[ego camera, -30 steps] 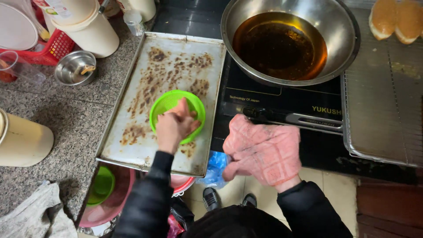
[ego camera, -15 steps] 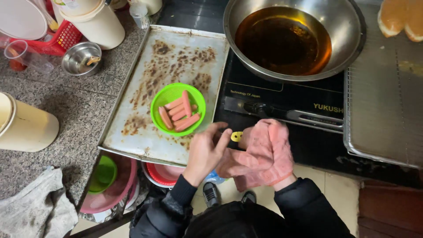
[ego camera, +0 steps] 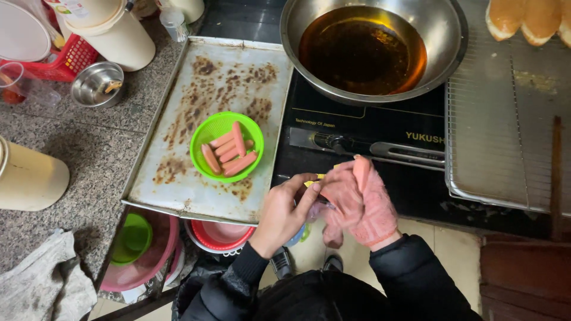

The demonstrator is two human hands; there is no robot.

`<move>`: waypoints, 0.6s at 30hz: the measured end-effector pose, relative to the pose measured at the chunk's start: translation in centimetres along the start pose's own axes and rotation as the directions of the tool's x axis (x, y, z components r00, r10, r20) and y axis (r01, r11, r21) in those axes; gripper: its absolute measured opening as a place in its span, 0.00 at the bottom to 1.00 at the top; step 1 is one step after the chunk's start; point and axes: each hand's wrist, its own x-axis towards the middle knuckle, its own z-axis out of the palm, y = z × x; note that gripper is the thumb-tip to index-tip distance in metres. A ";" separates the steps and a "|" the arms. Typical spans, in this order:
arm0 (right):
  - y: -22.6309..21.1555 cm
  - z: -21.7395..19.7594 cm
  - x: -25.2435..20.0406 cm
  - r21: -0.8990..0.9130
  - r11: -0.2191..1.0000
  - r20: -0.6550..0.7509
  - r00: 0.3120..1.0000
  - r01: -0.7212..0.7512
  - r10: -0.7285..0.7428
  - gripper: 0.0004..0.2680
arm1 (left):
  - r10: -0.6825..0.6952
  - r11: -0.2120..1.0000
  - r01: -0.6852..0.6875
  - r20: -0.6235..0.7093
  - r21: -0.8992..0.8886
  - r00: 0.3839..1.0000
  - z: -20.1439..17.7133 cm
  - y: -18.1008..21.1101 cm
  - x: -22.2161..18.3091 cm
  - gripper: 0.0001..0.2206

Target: Frying bread rolls and sausages in a pan and placing them on a cooling rack

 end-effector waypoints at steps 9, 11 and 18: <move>0.6 -1.1 -0.8 -0.236 0.971 -0.038 0.998 0.044 -0.054 0.05 | 0.042 0.998 -0.042 0.004 0.038 0.999 -0.2 2.2 0.8 0.15; 0.7 -1.3 -0.8 -0.315 0.947 -0.046 0.996 0.055 -0.073 0.05 | 0.098 0.993 -0.097 -0.017 0.070 0.995 -0.5 2.7 1.3 0.14; 1.2 -1.3 -1.3 -0.468 0.880 -0.059 0.991 0.081 -0.123 0.06 | 0.249 0.938 -0.245 0.014 0.247 0.968 -1.0 5.6 3.5 0.15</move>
